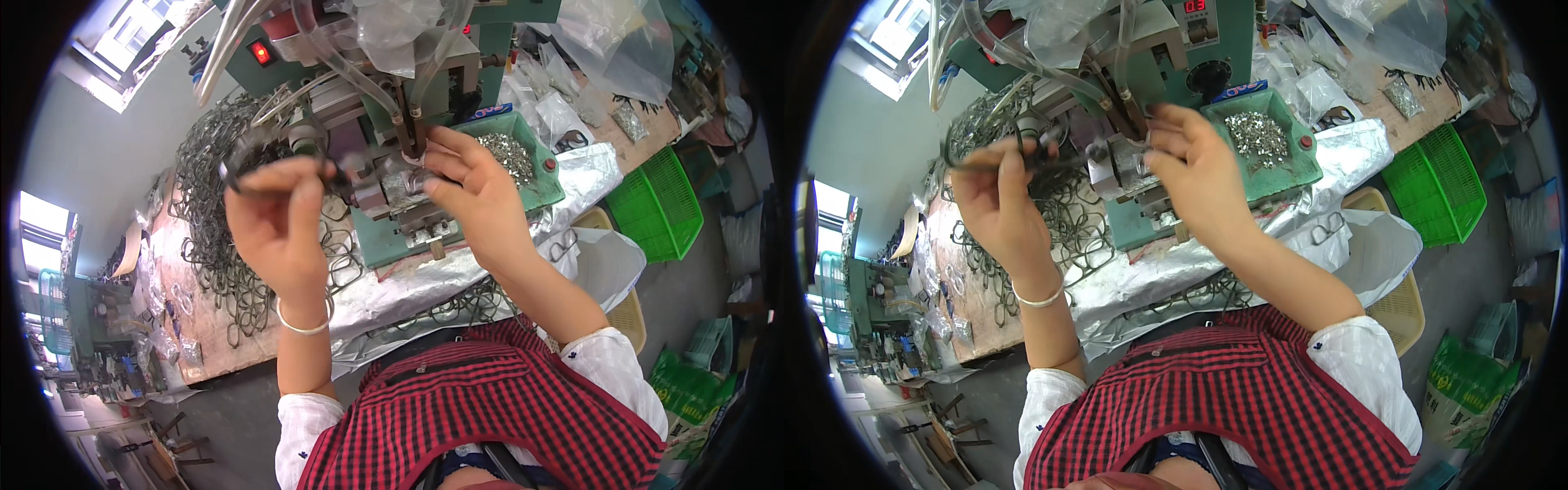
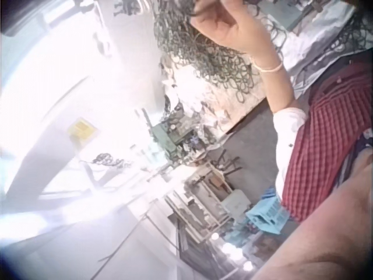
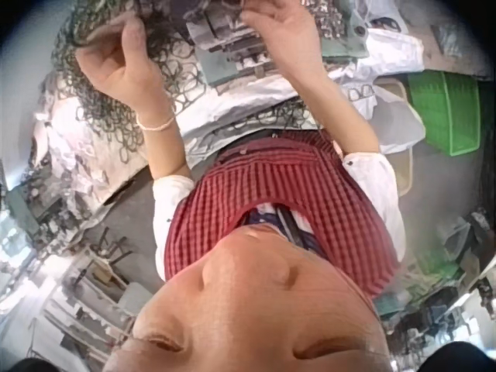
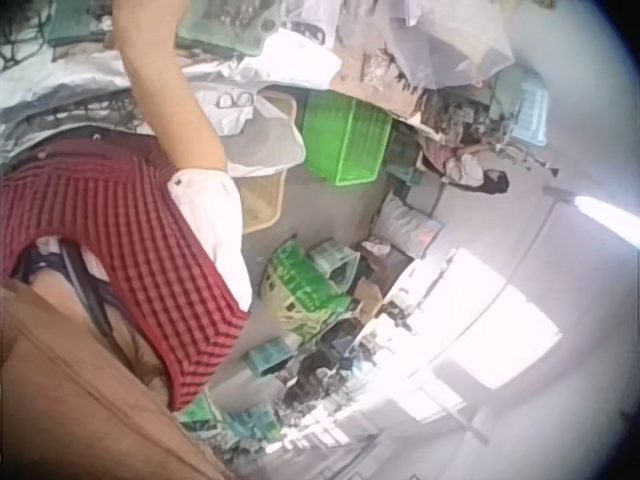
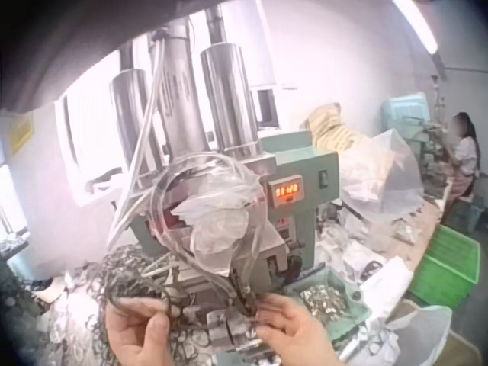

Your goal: The person repeatedly picks up small metal rings and inserts them into a green press machine, then adds small metal pins from a tray to secure them. The person continues this cycle, moving finished pieces aside and occasionally adjusting the machine.

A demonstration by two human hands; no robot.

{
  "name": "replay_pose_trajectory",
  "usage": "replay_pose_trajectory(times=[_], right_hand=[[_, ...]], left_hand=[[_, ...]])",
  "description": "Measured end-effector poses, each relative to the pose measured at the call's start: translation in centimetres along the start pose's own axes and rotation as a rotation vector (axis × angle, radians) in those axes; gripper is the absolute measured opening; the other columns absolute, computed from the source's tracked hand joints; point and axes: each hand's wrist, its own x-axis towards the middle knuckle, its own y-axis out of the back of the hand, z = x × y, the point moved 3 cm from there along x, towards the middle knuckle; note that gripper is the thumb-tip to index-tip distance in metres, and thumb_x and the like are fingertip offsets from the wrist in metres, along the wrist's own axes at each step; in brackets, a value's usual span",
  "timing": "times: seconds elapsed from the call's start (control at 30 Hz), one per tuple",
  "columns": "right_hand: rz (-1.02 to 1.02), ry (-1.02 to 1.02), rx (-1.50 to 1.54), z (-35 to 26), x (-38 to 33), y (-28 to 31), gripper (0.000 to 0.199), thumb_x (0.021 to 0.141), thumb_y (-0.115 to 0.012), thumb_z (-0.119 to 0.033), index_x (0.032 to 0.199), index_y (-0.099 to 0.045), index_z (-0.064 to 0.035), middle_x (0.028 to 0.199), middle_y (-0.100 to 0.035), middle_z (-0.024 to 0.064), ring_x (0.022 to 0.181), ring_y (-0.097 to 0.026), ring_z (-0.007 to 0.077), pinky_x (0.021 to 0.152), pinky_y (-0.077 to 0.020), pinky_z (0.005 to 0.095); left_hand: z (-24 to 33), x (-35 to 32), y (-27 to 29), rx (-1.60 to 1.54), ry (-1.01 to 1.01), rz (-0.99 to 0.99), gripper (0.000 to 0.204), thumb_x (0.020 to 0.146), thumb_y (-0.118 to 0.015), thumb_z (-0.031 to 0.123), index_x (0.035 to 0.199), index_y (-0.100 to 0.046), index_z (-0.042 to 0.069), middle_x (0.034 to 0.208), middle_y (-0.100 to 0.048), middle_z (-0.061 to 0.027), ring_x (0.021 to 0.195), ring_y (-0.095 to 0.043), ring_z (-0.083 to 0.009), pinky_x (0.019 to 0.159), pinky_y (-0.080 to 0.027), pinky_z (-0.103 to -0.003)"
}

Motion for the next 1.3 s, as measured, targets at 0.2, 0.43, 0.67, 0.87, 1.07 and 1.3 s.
replay_pose_trajectory(times=[0.2, 0.43, 0.67, 0.87, 1.07, 1.3], right_hand=[[-0.111, 0.06, -0.166, 0.2, 1.2, 0.6, 0.062, 0.087, -0.068, 0.002, 0.145, -0.048, 0.0034, 0.119, -0.071, 0.0122, 0.111, -0.064, 0.0157, 0.098, -0.0491, 0.0305], [0.032, 0.169, -0.188, 1.7, 2.4, 0.5, 0.048, 0.085, -0.07, -0.002, 0.131, -0.058, 0.0045, 0.086, -0.073, 0.0045, 0.085, -0.063, 0.0099, 0.085, -0.05, 0.0274], [0.117, 0.213, -0.03, 2.8, 2.1, 0.2, 0.04, 0.086, -0.064, 0.002, 0.126, -0.062, 0.0046, 0.087, -0.072, 0.0048, 0.084, -0.064, 0.0102, 0.086, -0.0505, 0.0267], [0.346, 0.562, -1.033, 3.9, 5.6, 8.6, 0.021, 0.084, -0.068, -0.013, 0.103, -0.078, -0.0087, 0.102, -0.075, 0.0084, 0.109, -0.067, 0.0285, 0.094, -0.0532, 0.0443], [0.298, 0.491, -1.555, 8.5, 5.2, 13.5, 0.017, 0.084, -0.075, -0.021, 0.097, -0.078, -0.0104, 0.106, -0.073, 0.0056, 0.112, -0.065, 0.0294, 0.089, -0.0551, 0.0435], [0.33, 0.636, -1.336, 6.7, 3.5, 14.2, 0.009, 0.086, -0.074, -0.013, 0.092, -0.078, -0.0069, 0.088, -0.072, 0.0087, 0.093, -0.069, 0.031, 0.085, -0.0548, 0.0389]], left_hand=[[-1.4, -6.0, 0.4, 0.25, -0.213, -0.169, 0.025, 0.093, -0.07, -0.004, 0.107, -0.051, 0.005, 0.103, -0.071, -0.0234, 0.095, -0.071, -0.0276, 0.081, -0.06, -0.039], [1.5, -1.4, 1.1, -0.086, -0.114, 0.124, 0.014, 0.1, -0.061, 0.003, 0.105, -0.048, 0.001, 0.103, -0.066, -0.0215, 0.089, -0.068, -0.0275, 0.078, -0.066, -0.05], [-1.3, 1.1, 0.9, -0.094, 0.057, 0.189, 0.013, 0.1, -0.064, 0.001, 0.11, -0.056, -0.002, 0.111, -0.067, -0.0169, 0.1, -0.072, -0.0236, 0.08, -0.067, -0.036], [-0.8, 1.5, 0.8, 0.031, 0.057, 0.158, 0.014, 0.099, -0.067, 0.003, 0.108, -0.058, -0.001, 0.104, -0.071, -0.0143, 0.096, -0.074, -0.0211, 0.073, -0.062, -0.027], [-0.1, -0.1, 1.0, -0.024, 0.078, 0.129, 0.011, 0.1, -0.063, 0.001, 0.105, -0.055, -0.004, 0.104, -0.069, -0.0206, 0.095, -0.073, -0.0254, 0.077, -0.067, -0.038], [2.5, -7.5, 8.6, 0.284, 0.023, 0.233, 0.006, 0.101, -0.056, -0.002, 0.107, -0.054, -0.004, 0.107, -0.065, -0.023, 0.09, -0.068, -0.0234, 0.078, -0.067, -0.044]])
